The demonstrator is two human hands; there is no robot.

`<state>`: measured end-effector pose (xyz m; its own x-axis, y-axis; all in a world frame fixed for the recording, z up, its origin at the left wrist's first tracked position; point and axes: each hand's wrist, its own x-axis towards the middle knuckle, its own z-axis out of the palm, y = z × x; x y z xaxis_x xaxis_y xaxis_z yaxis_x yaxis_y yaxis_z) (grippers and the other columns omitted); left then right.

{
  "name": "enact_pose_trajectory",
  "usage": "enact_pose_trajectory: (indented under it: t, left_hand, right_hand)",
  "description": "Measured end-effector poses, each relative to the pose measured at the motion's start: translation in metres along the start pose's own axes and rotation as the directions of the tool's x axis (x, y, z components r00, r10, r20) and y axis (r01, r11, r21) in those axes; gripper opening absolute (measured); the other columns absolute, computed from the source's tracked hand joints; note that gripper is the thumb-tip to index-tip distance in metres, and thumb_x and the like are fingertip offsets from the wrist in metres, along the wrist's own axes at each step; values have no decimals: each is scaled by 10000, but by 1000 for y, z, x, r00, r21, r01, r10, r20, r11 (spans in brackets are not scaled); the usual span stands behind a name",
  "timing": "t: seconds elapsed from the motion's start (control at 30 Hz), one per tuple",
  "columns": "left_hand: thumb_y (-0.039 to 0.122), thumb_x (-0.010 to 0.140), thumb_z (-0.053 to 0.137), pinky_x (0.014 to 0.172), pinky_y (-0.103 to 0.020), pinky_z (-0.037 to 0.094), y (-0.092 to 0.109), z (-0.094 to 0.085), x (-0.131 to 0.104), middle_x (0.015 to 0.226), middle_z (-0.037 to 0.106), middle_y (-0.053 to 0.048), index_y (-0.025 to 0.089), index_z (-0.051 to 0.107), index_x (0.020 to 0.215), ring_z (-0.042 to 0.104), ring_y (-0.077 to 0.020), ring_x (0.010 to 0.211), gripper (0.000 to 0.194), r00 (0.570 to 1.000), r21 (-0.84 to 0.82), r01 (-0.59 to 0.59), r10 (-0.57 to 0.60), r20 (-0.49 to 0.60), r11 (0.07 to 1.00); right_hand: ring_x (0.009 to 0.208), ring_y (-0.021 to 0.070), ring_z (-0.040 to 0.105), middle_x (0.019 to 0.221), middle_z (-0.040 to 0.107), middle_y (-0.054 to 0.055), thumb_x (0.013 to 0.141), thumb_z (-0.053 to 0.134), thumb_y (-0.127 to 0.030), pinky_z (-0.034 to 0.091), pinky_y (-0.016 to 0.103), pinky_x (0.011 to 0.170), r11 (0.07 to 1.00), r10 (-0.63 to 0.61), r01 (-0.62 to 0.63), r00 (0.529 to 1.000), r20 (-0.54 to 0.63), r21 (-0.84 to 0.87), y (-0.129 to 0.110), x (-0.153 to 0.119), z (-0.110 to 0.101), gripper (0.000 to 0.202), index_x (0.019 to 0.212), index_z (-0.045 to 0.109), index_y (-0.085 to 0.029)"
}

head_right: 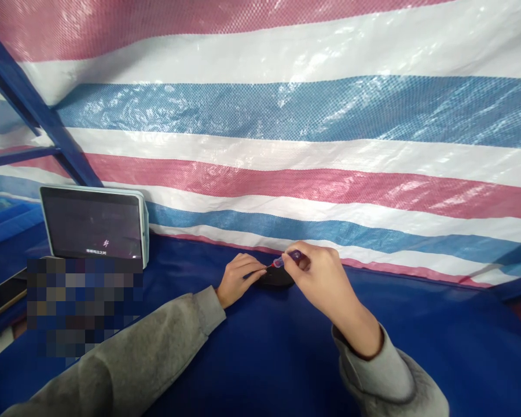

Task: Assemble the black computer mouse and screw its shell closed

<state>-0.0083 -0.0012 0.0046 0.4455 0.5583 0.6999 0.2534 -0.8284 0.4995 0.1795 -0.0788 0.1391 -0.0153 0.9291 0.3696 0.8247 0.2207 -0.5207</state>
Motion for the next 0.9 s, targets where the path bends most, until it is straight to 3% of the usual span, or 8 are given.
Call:
enact_pose_trajectory:
  t: [0.17,0.43,0.57,0.63,0.7,0.8,0.9]
  left_hand:
    - [344,975,525,797,-339,442,1,0,0,902,740,-39,222,729,959,655,-193,845,239,998,10,6,-6,55,1000]
    - [336,974,526,816,-338,448,-2,1,-2,904,735,-44,223,727,958,654,-194,853,231,997,8,0,0,82,1000]
    - [410,952,555,894,-351,447,1,-2,0,1073,709,-57,239,661,1152,641,-214,975,284,993,27,57,-60,105,998]
    - [479,920,582,976,-374,424,2,-2,1,1235,643,-71,256,558,1303,593,-235,1117,445,985,56,86,-93,148,995]
    - [531,891,600,1043,-393,382,2,-1,2,1330,578,-74,267,515,1348,529,-248,1223,535,967,81,39,-58,249,996]
    - [528,909,576,1075,-402,348,-1,2,1,1385,526,-81,269,532,1338,495,-247,1266,503,915,103,-74,26,403,992]
    - [457,975,495,1065,-401,355,-3,5,-1,1395,510,-80,292,497,1373,489,-231,1270,431,894,137,-92,21,448,986]
  right_hand:
    - [552,135,595,669,691,-12,846,587,-402,445,250,575,999,-44,43,999,-20,-9,-1,-1,6,199,818,687,-233]
    - [509,119,545,585,637,-30,840,610,-410,429,236,536,1000,-22,22,1000,-12,14,-4,-1,9,204,766,681,-234]
    - [568,136,596,654,679,-10,806,648,-438,450,246,560,994,47,-41,997,-60,106,1,-1,10,222,800,677,-218]
    - [599,150,619,687,691,2,796,653,-466,460,258,574,988,85,-68,989,-123,136,7,-1,8,254,817,675,-213]
    - [610,162,630,693,693,4,787,656,-489,463,270,577,987,115,-92,976,-184,134,12,0,4,273,818,674,-218]
    - [602,169,632,676,691,-7,781,657,-503,459,281,578,988,144,-128,965,-217,88,18,3,-6,271,800,669,-233]
    - [584,169,627,654,686,-7,805,627,-535,448,289,598,992,124,-128,969,-215,-5,21,6,-14,308,755,647,-232]
